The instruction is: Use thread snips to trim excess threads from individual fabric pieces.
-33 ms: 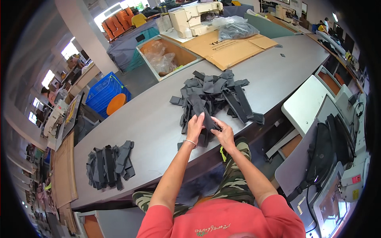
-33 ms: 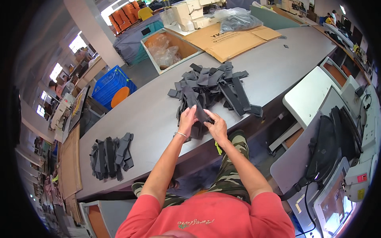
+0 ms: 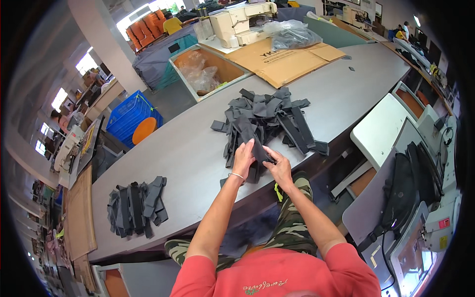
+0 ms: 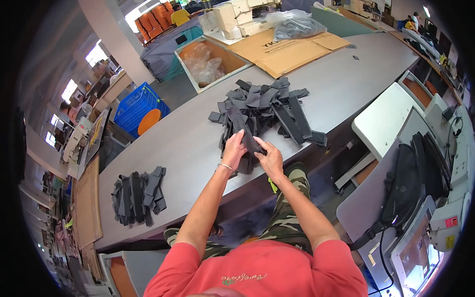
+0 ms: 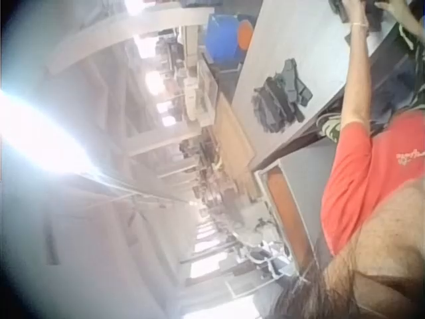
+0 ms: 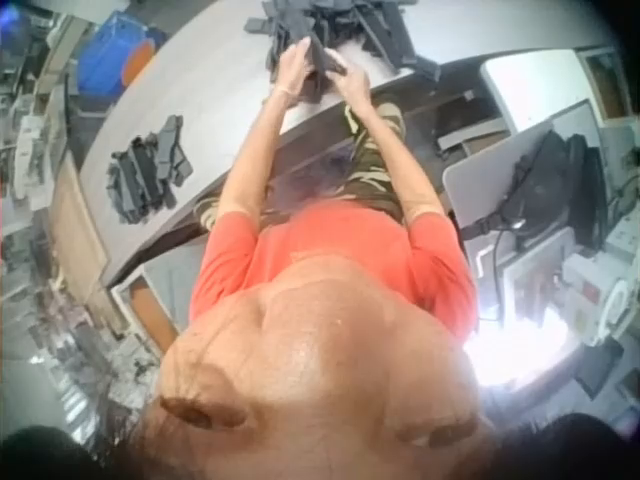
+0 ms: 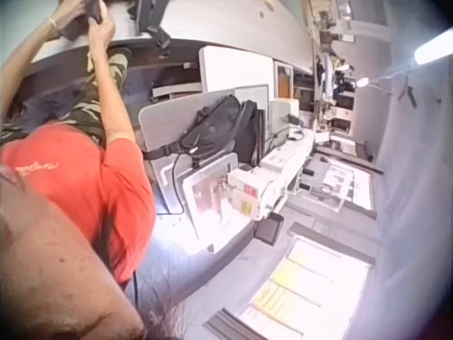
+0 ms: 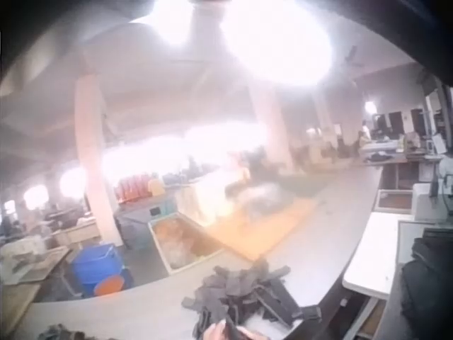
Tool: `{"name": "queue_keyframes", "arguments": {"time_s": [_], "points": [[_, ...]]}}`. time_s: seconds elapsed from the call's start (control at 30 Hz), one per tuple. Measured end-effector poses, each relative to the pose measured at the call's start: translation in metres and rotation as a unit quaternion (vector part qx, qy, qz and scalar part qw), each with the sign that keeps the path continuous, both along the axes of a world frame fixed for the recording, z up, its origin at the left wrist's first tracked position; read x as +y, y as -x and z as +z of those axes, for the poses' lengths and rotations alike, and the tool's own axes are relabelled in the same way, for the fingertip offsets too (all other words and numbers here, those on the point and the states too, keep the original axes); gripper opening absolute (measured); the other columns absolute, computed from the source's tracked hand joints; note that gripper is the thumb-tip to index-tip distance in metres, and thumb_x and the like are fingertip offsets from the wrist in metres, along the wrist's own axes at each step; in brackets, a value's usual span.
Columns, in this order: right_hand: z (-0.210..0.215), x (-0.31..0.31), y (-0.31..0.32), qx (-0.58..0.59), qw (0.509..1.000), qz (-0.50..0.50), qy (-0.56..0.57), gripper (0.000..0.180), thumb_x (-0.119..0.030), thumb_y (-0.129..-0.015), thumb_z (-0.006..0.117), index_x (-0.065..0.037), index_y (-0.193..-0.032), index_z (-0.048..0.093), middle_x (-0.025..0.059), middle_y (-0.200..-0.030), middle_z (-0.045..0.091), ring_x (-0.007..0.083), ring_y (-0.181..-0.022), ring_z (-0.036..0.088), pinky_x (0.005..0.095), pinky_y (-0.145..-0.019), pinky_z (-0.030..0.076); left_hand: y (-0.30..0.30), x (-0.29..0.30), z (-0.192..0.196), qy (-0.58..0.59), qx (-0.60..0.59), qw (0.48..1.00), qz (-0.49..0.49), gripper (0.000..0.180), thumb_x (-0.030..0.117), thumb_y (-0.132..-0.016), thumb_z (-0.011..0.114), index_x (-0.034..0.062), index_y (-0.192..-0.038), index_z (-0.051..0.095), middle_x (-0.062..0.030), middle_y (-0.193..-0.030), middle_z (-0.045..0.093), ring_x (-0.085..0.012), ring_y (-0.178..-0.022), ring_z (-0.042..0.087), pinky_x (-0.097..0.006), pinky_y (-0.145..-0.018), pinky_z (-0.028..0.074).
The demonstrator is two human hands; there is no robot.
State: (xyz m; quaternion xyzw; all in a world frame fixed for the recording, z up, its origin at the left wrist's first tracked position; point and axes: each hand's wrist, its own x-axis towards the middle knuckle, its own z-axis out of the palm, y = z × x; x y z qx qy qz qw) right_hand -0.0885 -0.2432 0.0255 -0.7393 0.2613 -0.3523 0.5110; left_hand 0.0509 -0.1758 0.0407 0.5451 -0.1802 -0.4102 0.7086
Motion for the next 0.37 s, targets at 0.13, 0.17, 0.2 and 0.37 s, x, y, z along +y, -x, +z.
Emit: {"name": "queue_keyframes", "arguments": {"time_s": [0.13, 0.17, 0.2, 0.37], "points": [[0.006, -0.003, 0.011, 0.056, 0.996, 0.045, -0.046, 0.050, -0.011, -0.077, 0.069, -0.016, -0.126, 0.060, 0.0080, -0.103, 0.064, 0.0228, -0.088, 0.062, 0.0324, -0.079, 0.046, 0.011, -0.016, 0.015, -0.014, -0.128, 0.991, 0.040, 0.054, 0.026, -0.077, 0.077, 0.0016, -0.114, 0.046, -0.0092, -0.105, 0.058, -0.0165, -0.092, 0.057, -0.031, -0.081, 0.047], [-0.005, -0.005, 0.009, 0.040, 0.995, 0.096, -0.011, 0.050, -0.014, -0.076, 0.071, -0.016, -0.125, 0.060, 0.0075, -0.105, 0.064, 0.0228, -0.092, 0.061, 0.0319, -0.082, 0.046, 0.001, -0.018, 0.007, 0.005, -0.123, 0.992, 0.039, 0.076, 0.022, -0.068, 0.082, -0.0036, -0.127, 0.041, -0.0119, -0.106, 0.058, -0.0167, -0.089, 0.058, -0.030, -0.073, 0.049], [-0.006, -0.007, 0.009, 0.025, 0.989, 0.145, 0.023, 0.050, -0.017, -0.076, 0.072, -0.015, -0.125, 0.060, 0.0070, -0.108, 0.063, 0.0227, -0.096, 0.061, 0.0314, -0.084, 0.046, -0.004, -0.020, 0.007, -0.065, -0.116, 0.989, 0.059, 0.087, 0.015, -0.069, 0.079, -0.0067, -0.138, 0.030, -0.0136, -0.105, 0.059, -0.0179, -0.080, 0.059, -0.029, -0.060, 0.050], [-0.019, -0.011, 0.011, 0.084, 0.986, 0.134, 0.042, 0.045, -0.023, -0.077, 0.072, -0.019, -0.121, 0.063, 0.0066, -0.117, 0.062, 0.0264, -0.106, 0.060, 0.0339, -0.090, 0.046, -0.022, -0.012, 0.021, -0.053, -0.160, 0.978, 0.125, 0.088, 0.011, -0.071, 0.072, -0.0078, -0.142, 0.023, -0.0132, -0.097, 0.060, -0.0170, -0.066, 0.058, -0.029, -0.053, 0.050]]}}
